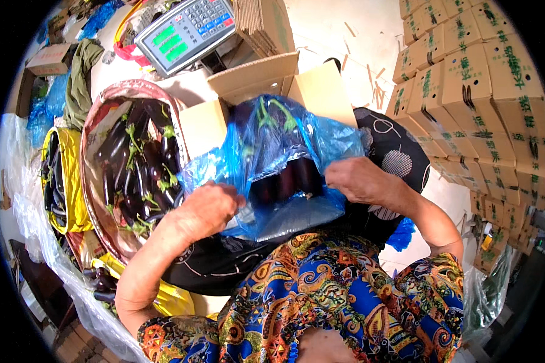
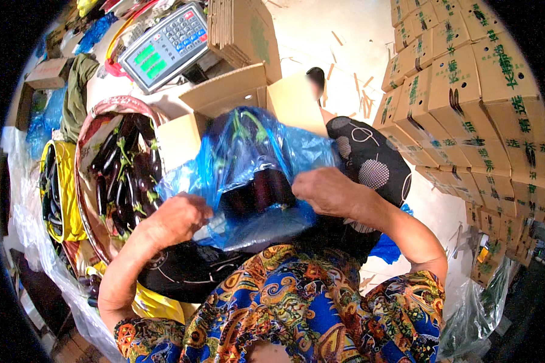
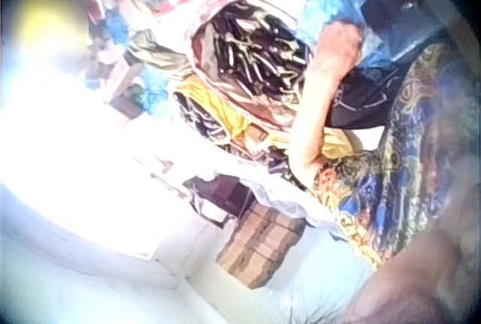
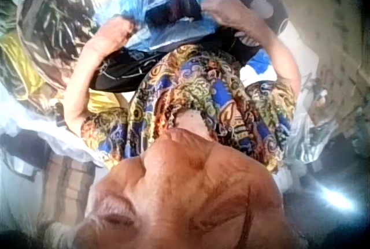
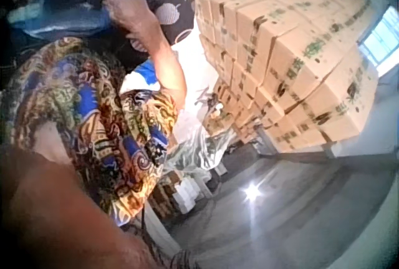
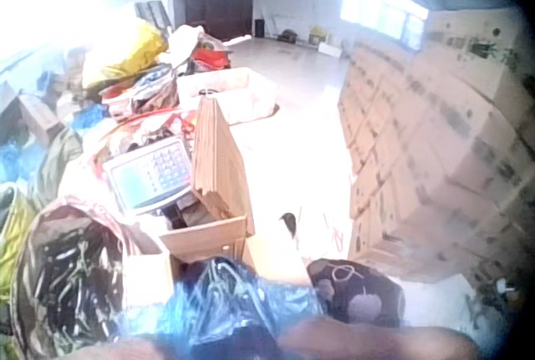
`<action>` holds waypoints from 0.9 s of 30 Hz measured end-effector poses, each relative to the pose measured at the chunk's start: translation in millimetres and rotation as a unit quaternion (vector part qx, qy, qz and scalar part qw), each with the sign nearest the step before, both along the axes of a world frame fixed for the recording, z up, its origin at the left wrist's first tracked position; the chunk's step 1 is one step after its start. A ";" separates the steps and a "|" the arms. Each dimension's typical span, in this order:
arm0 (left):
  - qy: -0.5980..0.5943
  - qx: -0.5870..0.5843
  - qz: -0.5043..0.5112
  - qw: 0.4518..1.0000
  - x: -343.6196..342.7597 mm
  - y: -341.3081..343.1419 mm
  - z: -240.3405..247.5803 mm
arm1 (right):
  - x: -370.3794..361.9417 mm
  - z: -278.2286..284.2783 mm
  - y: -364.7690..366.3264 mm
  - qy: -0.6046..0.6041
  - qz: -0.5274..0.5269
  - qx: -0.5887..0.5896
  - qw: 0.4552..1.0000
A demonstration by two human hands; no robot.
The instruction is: The person places eggplants into a plastic-lined cardboard box, folds the flaps, and seals the box using a handheld tape dispenser.
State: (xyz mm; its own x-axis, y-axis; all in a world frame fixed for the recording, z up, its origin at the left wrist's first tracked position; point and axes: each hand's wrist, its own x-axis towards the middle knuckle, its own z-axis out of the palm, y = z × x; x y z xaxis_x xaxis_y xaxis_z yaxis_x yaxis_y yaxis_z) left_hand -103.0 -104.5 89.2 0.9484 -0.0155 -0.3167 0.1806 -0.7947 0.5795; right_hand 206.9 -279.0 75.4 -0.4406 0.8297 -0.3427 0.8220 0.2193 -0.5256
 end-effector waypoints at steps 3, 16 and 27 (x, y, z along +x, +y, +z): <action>-0.146 -0.011 0.253 0.956 12.0 12.4 14.3 | 11.0 23.4 -7.0 0.006 -0.178 0.275 0.945; 0.000 -0.394 0.356 0.848 27.8 -11.6 13.2 | 5.6 0.5 11.8 0.255 -0.143 0.038 0.955; 0.184 -0.470 0.411 0.759 -5.1 -59.1 -2.4 | -17.7 -10.5 -76.4 -0.043 -0.200 -0.053 0.977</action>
